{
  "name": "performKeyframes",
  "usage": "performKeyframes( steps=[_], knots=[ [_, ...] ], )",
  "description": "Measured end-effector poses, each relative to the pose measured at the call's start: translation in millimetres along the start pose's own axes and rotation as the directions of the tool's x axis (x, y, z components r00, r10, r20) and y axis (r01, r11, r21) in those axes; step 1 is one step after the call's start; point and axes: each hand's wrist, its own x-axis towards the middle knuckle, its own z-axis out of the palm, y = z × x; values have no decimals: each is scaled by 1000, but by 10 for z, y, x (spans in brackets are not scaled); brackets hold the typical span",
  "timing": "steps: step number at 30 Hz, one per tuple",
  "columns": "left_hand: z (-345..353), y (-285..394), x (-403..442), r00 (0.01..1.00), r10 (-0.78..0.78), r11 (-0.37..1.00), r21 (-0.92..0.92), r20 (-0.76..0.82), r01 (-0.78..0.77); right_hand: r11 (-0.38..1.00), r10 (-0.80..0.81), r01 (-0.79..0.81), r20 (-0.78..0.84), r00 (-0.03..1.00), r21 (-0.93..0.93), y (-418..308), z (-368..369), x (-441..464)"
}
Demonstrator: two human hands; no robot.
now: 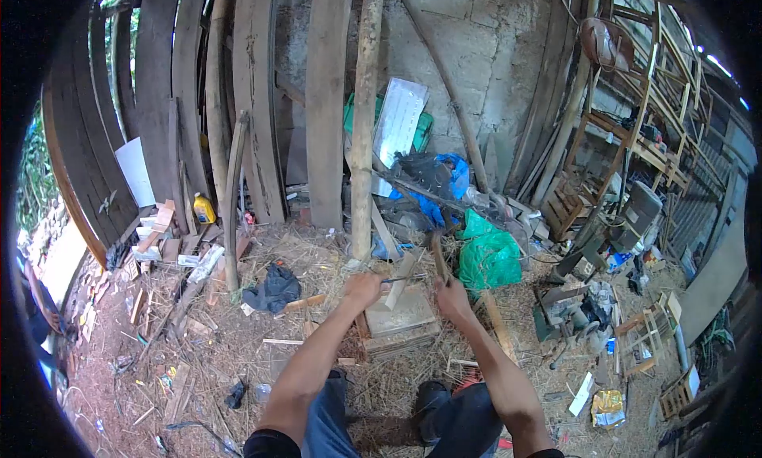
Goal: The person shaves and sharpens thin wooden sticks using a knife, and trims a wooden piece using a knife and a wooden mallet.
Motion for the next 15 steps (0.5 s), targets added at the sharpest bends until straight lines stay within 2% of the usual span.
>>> performKeyframes(
  steps=[1,4,5,6,8,9,11,12,13,14,15],
  knots=[
    [41,-21,25,1000,1,1000,-11,-2,-1,983,-184,180,-150,971,-45,-152,-42,5],
    [50,-98,30,995,-61,998,13,80,60,909,-256,315,-228,939,275,-990,-472,-71],
    [-38,-76,-32,999,-45,999,21,20,44,879,-258,328,-232,938,347,-1154,-569,-10],
    [-79,-62,-78,999,-26,999,28,-39,27,881,-253,322,-229,940,348,-1260,-583,56],
    [82,-157,-37,998,-18,1000,-8,-65,18,752,-423,556,-388,819,354,-1352,-598,118],
    [140,-195,-6,995,-12,999,-42,-102,8,748,-539,655,-474,696,112,-1228,-516,186],
    [145,-182,28,997,-41,998,-42,-60,38,907,-395,420,-414,821,-32,-1034,-235,-160],
    [147,-169,44,998,-66,997,-38,-17,65,914,-381,406,-382,842,-15,-611,65,-157],
    [164,-156,49,997,-70,997,-40,-20,69,880,-473,425,-321,820,-211,-113,387,-217],
    [186,-138,56,997,-37,996,80,63,32,915,-369,331,-148,918,-229,402,675,-308],
    [209,-133,45,988,-16,980,197,151,-15,901,-273,251,-14,962,-353,703,786,-361]
  ],
)
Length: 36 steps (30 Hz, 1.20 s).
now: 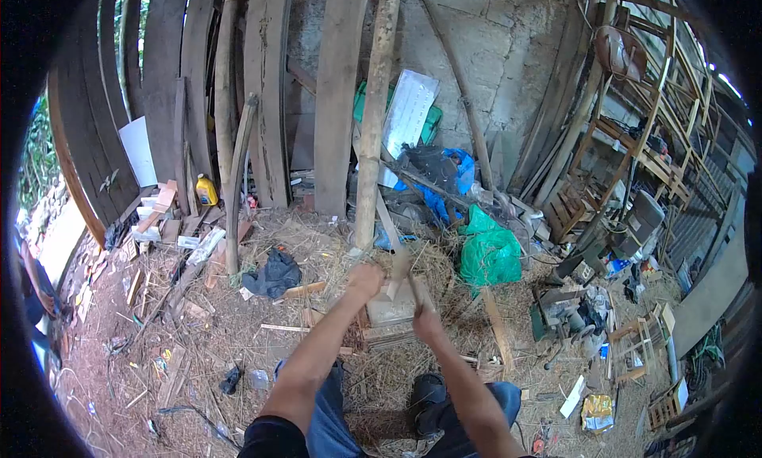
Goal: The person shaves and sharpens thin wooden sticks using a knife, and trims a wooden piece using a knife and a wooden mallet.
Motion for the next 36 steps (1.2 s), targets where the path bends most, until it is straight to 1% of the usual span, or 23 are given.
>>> performKeyframes(
  steps=[1,2,3,5,6,9,10,12,13,15,18,19,21,23,25,27,28,30,31,33,34,35,36],
  knots=[
    [12,-43,-27,1000,-6,1000,6,-2,6,989,50,-26,162,985,-146,210,192,-135],
    [27,-109,-74,999,-43,999,-30,0,43,954,180,-108,250,951,-279,229,237,-185],
    [93,-173,-175,997,-81,994,-66,12,82,957,179,-107,259,949,-269,250,227,-287],
    [139,-297,-236,995,-101,991,-91,3,101,943,314,-242,373,873,-229,297,82,-281],
    [167,-304,-251,994,-112,985,-132,11,113,954,297,-275,223,928,-121,454,234,-324],
    [-36,-178,-229,997,-75,987,-137,36,79,972,226,-210,190,955,-101,485,342,-242],
    [-81,-125,-208,996,-72,987,-141,48,78,970,236,-219,198,951,-103,382,291,-253],
    [-159,-20,-114,990,-91,994,-53,107,97,956,278,-289,155,948,57,140,124,-102],
    [-121,21,-87,991,-81,995,-56,110,88,953,287,-298,151,946,53,54,64,-34],
    [-7,74,20,997,-54,997,-43,64,57,953,275,-278,42,961,123,-63,-57,114],
    [320,92,85,998,-36,995,-99,-51,31,955,257,-250,-26,966,158,-132,-210,270],
    [360,109,83,998,-32,995,-95,-48,28,954,261,-253,-27,965,162,-150,-251,319],
    [414,137,93,997,-36,995,-92,-62,30,927,167,-116,-116,979,358,-185,-345,426],
    [518,56,223,999,-39,990,-138,-13,37,922,163,-113,-107,981,371,-400,-584,459],
    [578,36,247,998,-48,980,-189,45,56,917,159,-115,-86,984,381,-416,-520,405],
    [571,-13,225,999,-40,960,-277,-31,30,928,237,-156,-210,949,339,-353,-260,310],
    [523,-16,220,999,-42,961,-274,-25,33,925,241,-161,-205,949,344,-209,-66,245],
    [488,59,239,1000,26,987,-159,9,-24,982,173,-172,-4,985,77,80,221,105],
    [537,55,253,999,35,986,-162,10,-33,981,181,-180,-8,983,73,146,251,126],
    [623,50,193,993,1,977,-210,-115,-26,973,196,-206,102,975,103,196,266,146],
    [617,70,213,993,-1,977,-213,-117,-24,974,193,-203,98,976,101,170,241,162],
    [606,71,232,998,-11,977,-212,-55,-1,975,186,-197,102,977,103,145,212,182],
    [585,55,238,1000,-21,978,-208,10,23,982,152,-154,27,988,110,93,158,193]
  ],
)
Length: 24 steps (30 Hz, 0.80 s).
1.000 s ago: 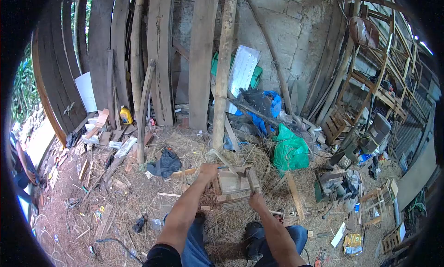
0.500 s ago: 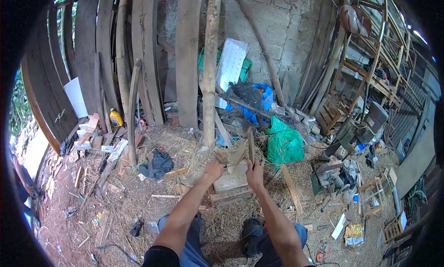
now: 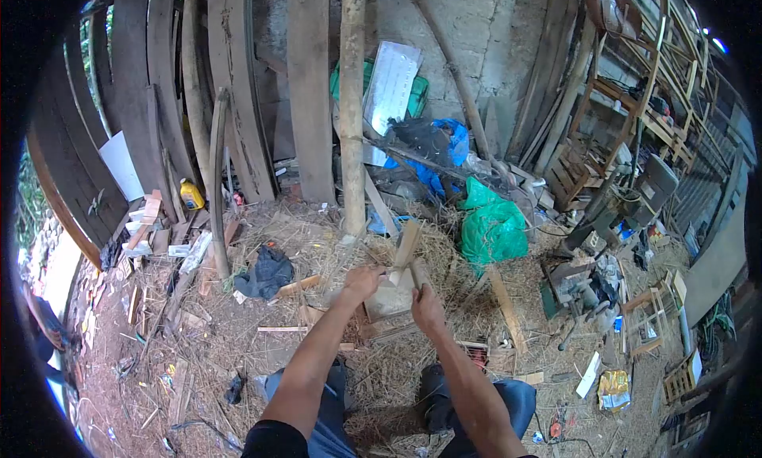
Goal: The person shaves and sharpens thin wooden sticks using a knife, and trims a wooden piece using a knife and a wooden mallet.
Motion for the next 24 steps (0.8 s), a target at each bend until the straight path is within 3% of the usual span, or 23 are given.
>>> performKeyframes(
  steps=[2,4,6,7,9,11,12,13,14,18,20,24],
  knots=[
    [57,-46,34,1000,13,1000,10,-19,-12,999,-32,33,-63,997,6,-153,-65,37],
    [122,-39,49,999,26,1000,10,-25,-26,979,-57,112,-302,951,170,-345,-144,147],
    [63,-10,63,994,-29,992,128,107,15,973,-3,72,-299,954,219,-516,-254,161],
    [42,12,33,993,-32,991,129,115,17,963,42,43,-306,951,266,-547,-275,152],
    [-22,38,-17,1000,-4,999,35,23,3,981,79,-20,-305,949,190,-282,-90,128],
    [45,-27,14,999,37,999,37,19,-38,972,-223,236,-306,925,6,161,209,57],
    [71,-48,44,997,80,996,37,10,-80,971,-228,241,-312,922,3,151,170,-1],
    [90,-76,69,996,84,996,38,1,-84,997,-70,65,-115,991,-46,141,125,-48],
    [130,-107,54,996,87,996,26,0,-87,986,115,-104,77,990,-129,127,97,-93],
    [191,-111,89,999,48,998,30,24,-48,988,150,-146,103,983,-48,54,46,-61],
    [218,-119,110,998,38,999,35,44,-40,995,96,-96,-7,995,-11,-28,-9,-77],
    [140,-76,89,997,33,999,25,76,-35,990,135,-128,-110,985,66,-83,81,-102]
  ],
)
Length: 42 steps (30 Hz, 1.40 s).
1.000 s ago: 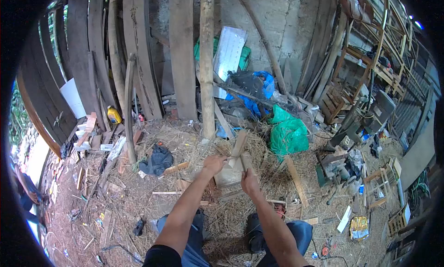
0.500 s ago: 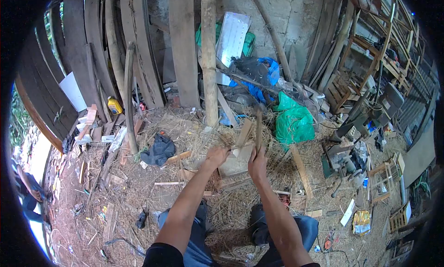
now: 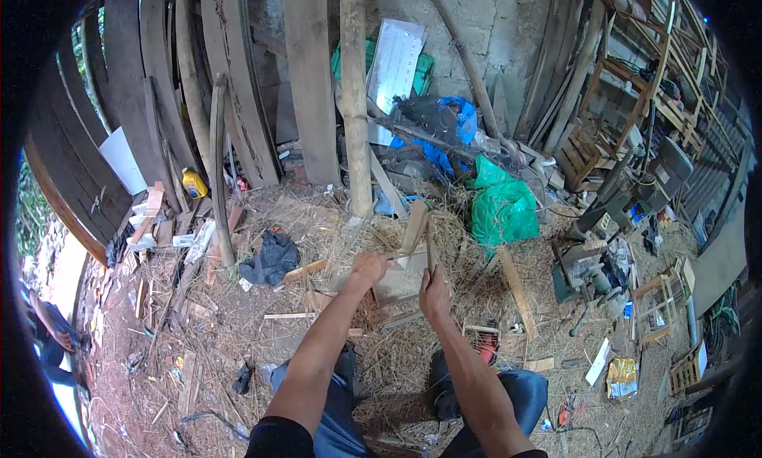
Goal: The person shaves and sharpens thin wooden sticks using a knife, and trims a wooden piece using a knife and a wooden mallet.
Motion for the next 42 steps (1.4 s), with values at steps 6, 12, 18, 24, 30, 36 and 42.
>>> performKeyframes(
  steps=[6,12,18,24,30,36,42],
  knots=[
    [0,18,9,999,1,1000,-4,-38,-2,997,5,8,165,986,-79,294,169,62],
    [203,-83,138,1000,-7,995,103,-16,9,998,-34,31,54,998,63,116,77,-39],
    [175,-55,117,998,18,994,107,-54,-12,995,-91,96,111,990,-41,321,229,-30],
    [93,-3,89,999,14,995,99,-35,-10,998,-26,23,42,999,61,102,139,-84],
    [101,-17,126,1000,14,992,125,-11,-13,992,-95,100,62,994,-83,518,379,13],
    [-10,81,62,999,-49,984,171,-13,50,998,10,-8,46,999,-55,181,64,-84],
    [-127,-82,17,992,-120,986,117,33,115,959,-32,11,-69,997,-284,800,257,-268]
  ],
)
